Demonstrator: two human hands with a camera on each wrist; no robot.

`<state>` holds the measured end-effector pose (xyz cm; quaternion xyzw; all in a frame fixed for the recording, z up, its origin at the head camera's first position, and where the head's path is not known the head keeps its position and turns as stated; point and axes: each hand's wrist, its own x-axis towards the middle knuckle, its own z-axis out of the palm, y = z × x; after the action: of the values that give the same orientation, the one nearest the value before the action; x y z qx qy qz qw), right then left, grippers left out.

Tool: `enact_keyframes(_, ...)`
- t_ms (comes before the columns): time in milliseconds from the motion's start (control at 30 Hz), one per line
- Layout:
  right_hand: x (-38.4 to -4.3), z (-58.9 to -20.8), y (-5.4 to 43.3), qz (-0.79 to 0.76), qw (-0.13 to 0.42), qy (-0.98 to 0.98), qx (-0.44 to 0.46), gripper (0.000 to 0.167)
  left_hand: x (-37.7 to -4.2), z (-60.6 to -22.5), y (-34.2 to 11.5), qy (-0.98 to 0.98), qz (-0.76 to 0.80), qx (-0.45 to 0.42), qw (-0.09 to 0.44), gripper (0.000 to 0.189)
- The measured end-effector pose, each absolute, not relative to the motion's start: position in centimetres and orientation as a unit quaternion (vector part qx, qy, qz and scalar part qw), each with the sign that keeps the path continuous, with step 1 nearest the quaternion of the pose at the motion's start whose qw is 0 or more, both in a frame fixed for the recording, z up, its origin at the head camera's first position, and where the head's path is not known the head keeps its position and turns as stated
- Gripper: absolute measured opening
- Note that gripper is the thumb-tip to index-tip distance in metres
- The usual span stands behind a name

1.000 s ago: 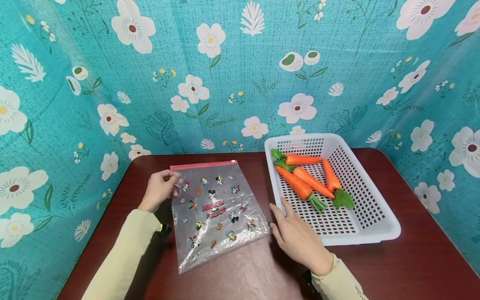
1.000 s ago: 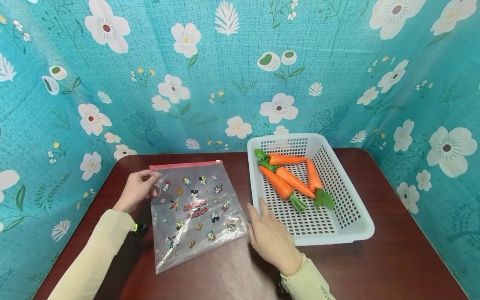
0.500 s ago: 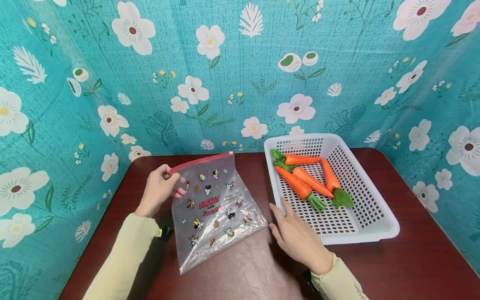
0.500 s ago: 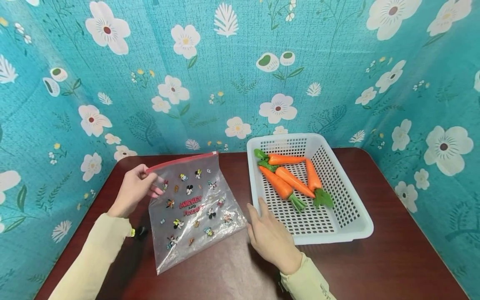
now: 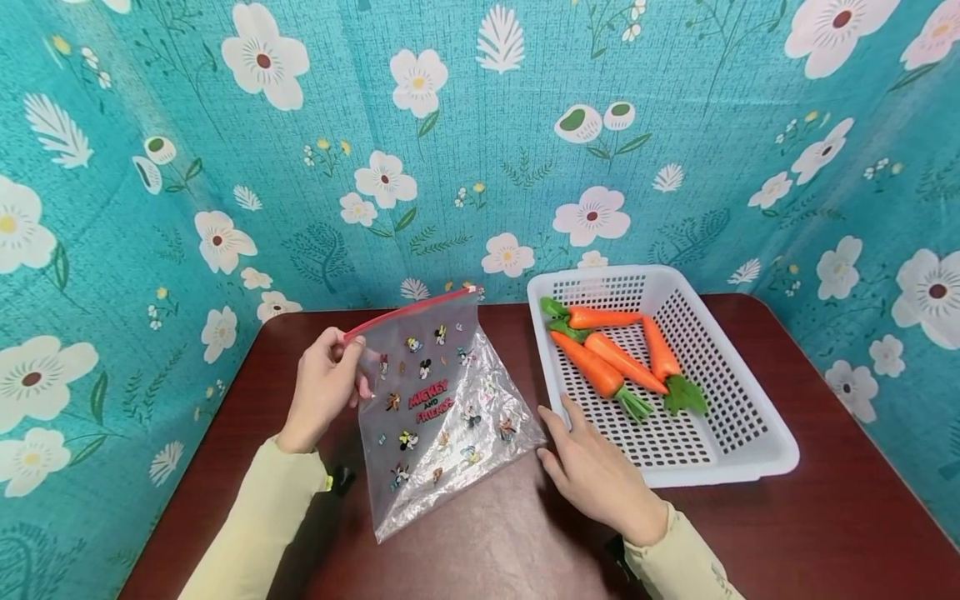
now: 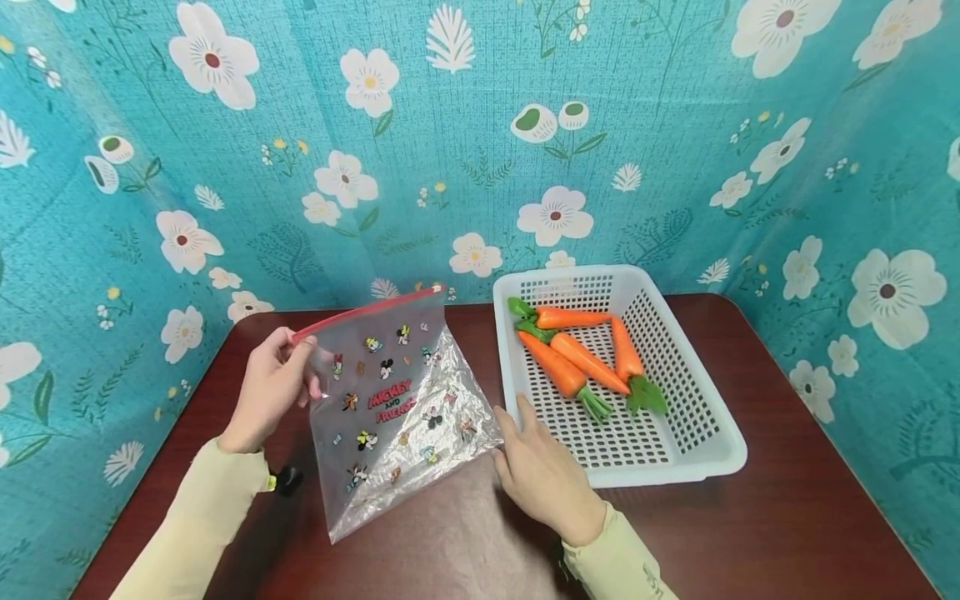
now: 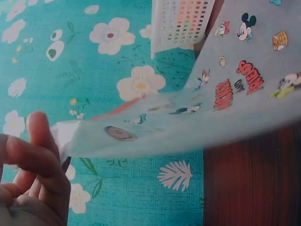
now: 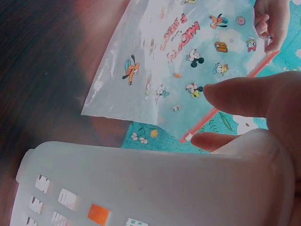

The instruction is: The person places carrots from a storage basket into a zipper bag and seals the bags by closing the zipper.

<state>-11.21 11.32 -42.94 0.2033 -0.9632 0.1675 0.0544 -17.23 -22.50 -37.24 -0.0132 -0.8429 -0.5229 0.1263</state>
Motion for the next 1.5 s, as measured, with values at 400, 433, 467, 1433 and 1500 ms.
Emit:
enact_keyframes(400, -11.4, -42.3, 11.5, 0.198, 0.025, -0.956, 0.215, 0.055, -15.4, -37.0, -20.7, -0.851, -0.494, -0.022, 0.177, 0.012)
enact_keyframes(433, -11.4, -42.3, 11.5, 0.2, 0.023, -0.956, 0.215, 0.055, -15.3, -37.1, -20.6, -0.852, -0.492, -0.024, 0.178, 0.012)
enact_keyframes(467, -11.5, -42.2, 11.5, 0.202, 0.022, -0.955, 0.215, 0.054, -15.2, -37.3, -20.5, -0.851, -0.493, -0.024, 0.179, 0.012)
enact_keyframes(1433, -13.7, -37.6, 9.5, 0.454, -0.054, -0.856, 0.24, 0.013, -11.3, -37.1, -16.8, -0.839, -0.474, -0.103, 0.245, 0.013)
enact_keyframes(1500, -13.8, -37.3, 9.2, 0.487, -0.091, -0.839, 0.227, 0.017, -11.0, -37.2, -16.6, -0.839, -0.464, -0.125, 0.257, 0.016)
